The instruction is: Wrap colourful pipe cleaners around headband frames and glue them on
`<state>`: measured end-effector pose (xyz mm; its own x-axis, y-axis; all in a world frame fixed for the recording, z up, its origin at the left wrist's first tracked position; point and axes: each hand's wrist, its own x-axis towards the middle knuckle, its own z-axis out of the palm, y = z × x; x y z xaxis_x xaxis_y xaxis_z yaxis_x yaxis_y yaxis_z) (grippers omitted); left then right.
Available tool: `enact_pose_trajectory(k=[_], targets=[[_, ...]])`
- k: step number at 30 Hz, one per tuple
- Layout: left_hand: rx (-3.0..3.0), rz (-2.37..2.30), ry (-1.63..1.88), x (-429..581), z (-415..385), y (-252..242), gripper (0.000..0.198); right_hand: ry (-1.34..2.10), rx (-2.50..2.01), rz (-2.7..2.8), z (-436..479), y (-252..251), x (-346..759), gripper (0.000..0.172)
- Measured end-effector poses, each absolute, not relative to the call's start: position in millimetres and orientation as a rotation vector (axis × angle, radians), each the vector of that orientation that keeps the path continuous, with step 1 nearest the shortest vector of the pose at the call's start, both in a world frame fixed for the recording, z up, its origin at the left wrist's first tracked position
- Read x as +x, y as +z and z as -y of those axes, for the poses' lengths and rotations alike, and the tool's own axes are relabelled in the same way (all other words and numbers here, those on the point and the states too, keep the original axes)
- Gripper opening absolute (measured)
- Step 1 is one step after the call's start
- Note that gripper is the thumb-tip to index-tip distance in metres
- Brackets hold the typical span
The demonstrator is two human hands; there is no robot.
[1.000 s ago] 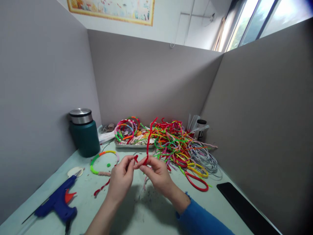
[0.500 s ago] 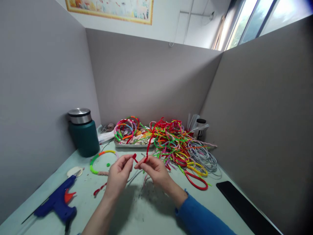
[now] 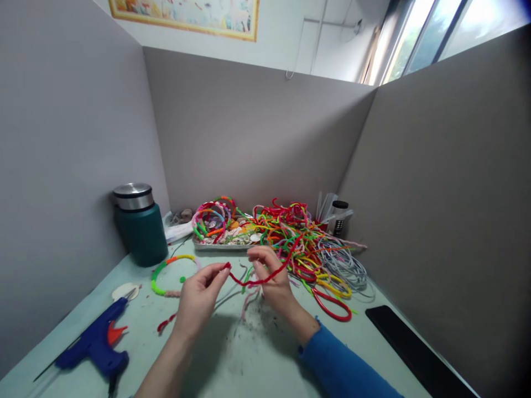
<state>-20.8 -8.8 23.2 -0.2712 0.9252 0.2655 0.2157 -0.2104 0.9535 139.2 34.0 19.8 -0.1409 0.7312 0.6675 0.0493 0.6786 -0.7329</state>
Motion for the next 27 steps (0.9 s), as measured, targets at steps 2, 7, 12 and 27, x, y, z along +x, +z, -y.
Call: enact_pose_trajectory(k=[2, 7, 12, 27], targets=[[1.448, -1.471, 1.515, -21, 9, 22, 0.030, 0.729, -0.689, 1.673, -37, 20, 140, 0.018], [1.737, -1.497, 1.546, -22, 9, 21, 0.022, 1.166, -0.714, 1.629, -36, 18, 137, 0.030], [1.870, -1.487, 1.584, -23, 8, 19, 0.021, 1.622, -0.724, 1.551, -35, 20, 139, 0.033], [2.020, -1.278, 1.387, -13, 15, 25, 0.022, 1.811, -0.677, 1.470, -34, 24, 140, 0.024]])
